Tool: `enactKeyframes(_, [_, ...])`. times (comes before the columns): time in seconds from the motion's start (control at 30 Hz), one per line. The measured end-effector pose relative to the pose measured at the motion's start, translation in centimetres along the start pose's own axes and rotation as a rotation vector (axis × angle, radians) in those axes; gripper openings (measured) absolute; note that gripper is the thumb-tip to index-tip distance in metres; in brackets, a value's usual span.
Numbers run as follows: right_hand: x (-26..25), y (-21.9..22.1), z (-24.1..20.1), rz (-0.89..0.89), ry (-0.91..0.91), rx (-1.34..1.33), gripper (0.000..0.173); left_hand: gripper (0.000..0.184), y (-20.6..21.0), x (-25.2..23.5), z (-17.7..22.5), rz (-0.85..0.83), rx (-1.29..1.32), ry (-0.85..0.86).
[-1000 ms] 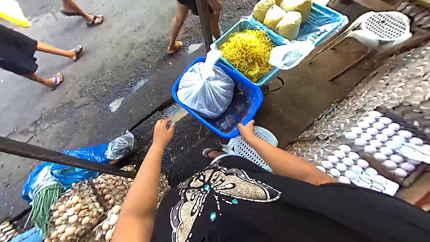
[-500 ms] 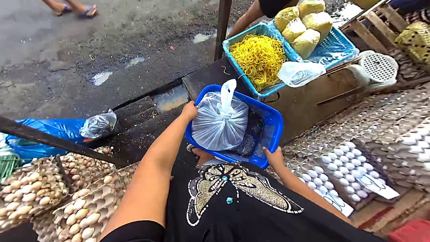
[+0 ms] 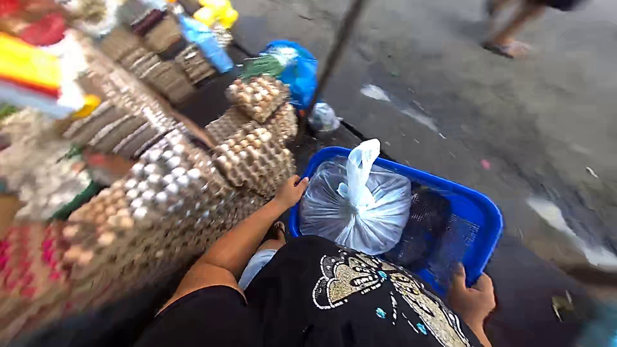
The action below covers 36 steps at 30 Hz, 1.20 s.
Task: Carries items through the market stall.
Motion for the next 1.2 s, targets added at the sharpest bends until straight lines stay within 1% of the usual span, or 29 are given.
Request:
enactKeyframes(0.07, [-3.3, 3.6, -7.5, -0.048, -0.244, -0.080, 0.044, 0.043, -6.9, 4.7, -4.0, 0.238, 0.135, 0.020])
enactKeyframes(0.13, [-4.8, 7.1, -16.0, -0.138, -0.432, -0.187, 0.044, 0.038, -12.8, 10.6, -7.9, 0.496, 0.254, 0.063])
enactKeyframes(0.2, [-3.7, 11.1, -24.9, -0.245, -0.586, -0.300, 0.044, 0.033, -17.7, 17.5, -12.6, 0.783, 0.359, 0.075])
enactKeyframes(0.27, [0.3, 15.1, -33.4, -0.365, -0.754, -0.413, 0.044, 0.031, -21.0, 24.7, -18.4, 1.074, 0.468, 0.029])
enactKeyframes(0.3, [3.1, 16.9, -37.2, -0.409, -0.848, -0.456, 0.044, 0.031, -21.8, 28.1, -21.6, 1.199, 0.540, -0.016])
enactKeyframes(0.37, [9.1, 20.2, -43.7, -0.497, -1.016, -0.512, 0.045, 0.033, -22.0, 34.1, -28.1, 1.421, 0.698, -0.108])
enactKeyframes(0.4, [12.5, 21.9, -46.5, -0.558, -1.092, -0.522, 0.045, 0.034, -21.4, 37.0, -31.1, 1.519, 0.761, -0.167])
enactKeyframes(0.5, [23.6, 27.6, -53.2, -0.820, -1.256, -0.484, 0.042, 0.036, -17.8, 46.0, -38.5, 1.720, 0.885, -0.467])
enactKeyframes(0.6, [35.1, 32.5, -57.9, -1.112, -1.391, -0.392, 0.042, 0.038, -12.1, 52.5, -43.8, 1.882, 1.047, -0.709])
enactKeyframes(0.67, [42.7, 34.6, -60.5, -1.287, -1.483, -0.355, 0.041, 0.040, -8.1, 55.6, -45.9, 1.991, 1.172, -0.848])
enactKeyframes(0.77, [53.3, 36.3, -63.7, -1.492, -1.667, -0.296, 0.044, 0.044, -3.3, 58.9, -46.8, 2.125, 1.260, -1.064])
enactKeyframes(0.87, [63.4, 37.1, -65.6, -1.695, -1.833, -0.104, 0.054, 0.047, 0.0, 60.8, -46.4, 2.185, 1.301, -1.255])
enactKeyframes(0.97, [73.6, 37.4, -66.7, -1.821, -2.007, 0.113, 0.059, 0.049, 1.5, 62.3, -46.1, 2.229, 1.332, -1.454])
enactKeyframes(1.07, [83.4, 37.2, -67.4, -1.880, -2.198, 0.313, 0.062, 0.052, 1.3, 63.7, -45.2, 2.329, 1.334, -1.599])
enactKeyframes(1.13, [89.4, 36.0, -68.0, -1.929, -2.287, 0.324, 0.061, 0.055, 0.6, 64.6, -44.3, 2.394, 1.331, -1.660])
enactKeyframes(1.2, [94.7, 34.0, -68.4, -1.983, -2.344, 0.233, 0.058, 0.057, 0.3, 65.3, -44.0, 2.419, 1.325, -1.694])
Point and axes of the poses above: each hand's wrist, its own x-axis away from the middle knuckle, its own y-axis out of the palm, z = x × y, the point moved 8 cm from there along -x, towards the middle knuckle, and after that the axes turned 5 degrees about -y, right-handed, at the moved point
